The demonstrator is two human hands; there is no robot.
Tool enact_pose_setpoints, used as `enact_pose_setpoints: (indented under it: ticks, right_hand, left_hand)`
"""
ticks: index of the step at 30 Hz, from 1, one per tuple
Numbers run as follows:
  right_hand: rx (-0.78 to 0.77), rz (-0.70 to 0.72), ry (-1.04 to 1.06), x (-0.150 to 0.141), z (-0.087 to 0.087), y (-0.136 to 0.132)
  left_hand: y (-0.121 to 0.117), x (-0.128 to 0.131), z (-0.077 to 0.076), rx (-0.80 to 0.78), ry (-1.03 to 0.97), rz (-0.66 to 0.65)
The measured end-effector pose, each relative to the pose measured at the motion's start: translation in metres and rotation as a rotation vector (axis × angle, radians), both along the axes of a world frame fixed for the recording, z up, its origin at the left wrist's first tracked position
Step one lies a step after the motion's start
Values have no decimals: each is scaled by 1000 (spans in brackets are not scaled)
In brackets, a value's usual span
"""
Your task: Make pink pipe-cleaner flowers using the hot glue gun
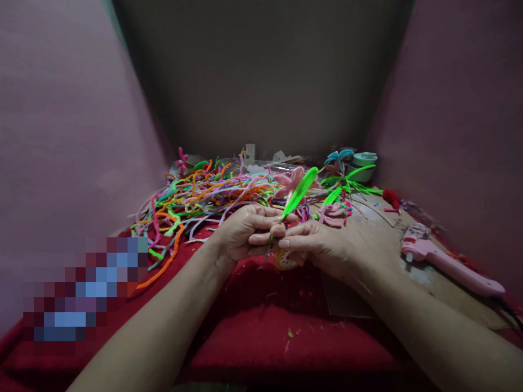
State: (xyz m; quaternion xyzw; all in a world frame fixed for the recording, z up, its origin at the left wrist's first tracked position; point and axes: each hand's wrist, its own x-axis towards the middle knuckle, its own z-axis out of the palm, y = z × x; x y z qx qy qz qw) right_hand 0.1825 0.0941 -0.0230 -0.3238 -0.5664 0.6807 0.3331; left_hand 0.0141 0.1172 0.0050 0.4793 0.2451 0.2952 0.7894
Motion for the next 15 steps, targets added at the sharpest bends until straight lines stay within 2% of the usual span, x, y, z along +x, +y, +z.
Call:
enact_pose_setpoints:
  ticks: [7,11,15]
  right_hand:
    - [8,-41,-82,-5,-7,0]
    - [-6,-120,-103,-8,-15,2]
    - [43,-173,-135,-11,-18,4]
  left_hand:
    - [5,-7,-1,64,12,-30]
    - [17,-10,-13,59,74,-10]
    - [23,-9,-26,74,153,16]
